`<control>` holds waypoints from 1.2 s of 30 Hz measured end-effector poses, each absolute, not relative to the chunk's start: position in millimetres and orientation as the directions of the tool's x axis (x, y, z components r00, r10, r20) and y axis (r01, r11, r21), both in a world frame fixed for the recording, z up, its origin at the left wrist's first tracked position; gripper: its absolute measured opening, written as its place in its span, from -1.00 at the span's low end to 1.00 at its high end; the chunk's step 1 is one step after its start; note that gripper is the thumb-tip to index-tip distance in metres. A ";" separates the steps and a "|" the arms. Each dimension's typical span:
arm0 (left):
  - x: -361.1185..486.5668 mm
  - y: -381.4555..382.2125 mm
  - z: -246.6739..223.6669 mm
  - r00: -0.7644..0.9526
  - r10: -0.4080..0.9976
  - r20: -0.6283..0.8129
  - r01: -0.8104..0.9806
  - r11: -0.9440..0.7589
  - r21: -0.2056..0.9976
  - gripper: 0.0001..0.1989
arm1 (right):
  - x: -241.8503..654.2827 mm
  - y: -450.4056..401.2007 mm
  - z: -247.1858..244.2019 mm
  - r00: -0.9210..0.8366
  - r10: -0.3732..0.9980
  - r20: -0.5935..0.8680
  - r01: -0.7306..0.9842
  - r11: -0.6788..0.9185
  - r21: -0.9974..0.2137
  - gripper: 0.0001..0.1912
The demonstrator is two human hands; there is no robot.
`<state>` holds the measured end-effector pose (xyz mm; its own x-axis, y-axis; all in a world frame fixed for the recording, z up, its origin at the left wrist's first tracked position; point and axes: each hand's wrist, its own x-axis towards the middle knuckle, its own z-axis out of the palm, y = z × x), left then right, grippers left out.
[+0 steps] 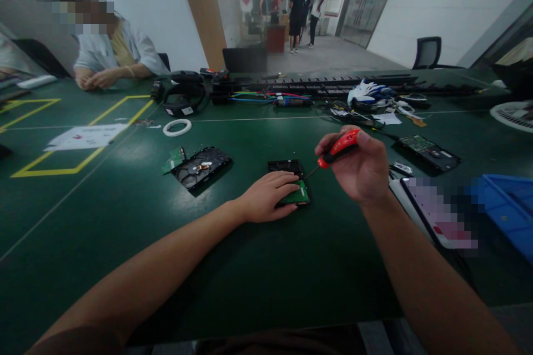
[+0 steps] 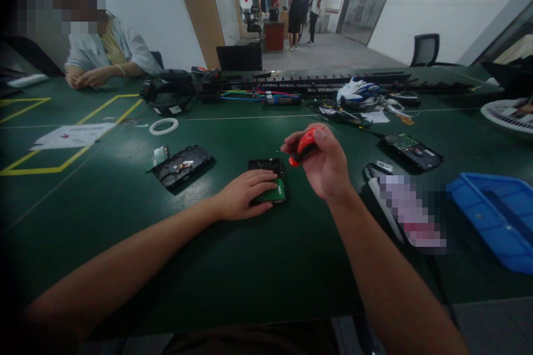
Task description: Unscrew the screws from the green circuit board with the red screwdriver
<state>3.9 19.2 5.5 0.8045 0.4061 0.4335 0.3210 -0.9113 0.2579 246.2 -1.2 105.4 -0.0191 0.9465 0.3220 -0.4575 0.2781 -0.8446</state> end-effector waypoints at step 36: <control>4.1 18.4 6.9 0.807 0.404 0.431 0.317 -0.912 0.262 -0.52 | 243.2 -0.7 105.5 0.052 0.934 0.354 -0.413 0.342 -0.844 -0.41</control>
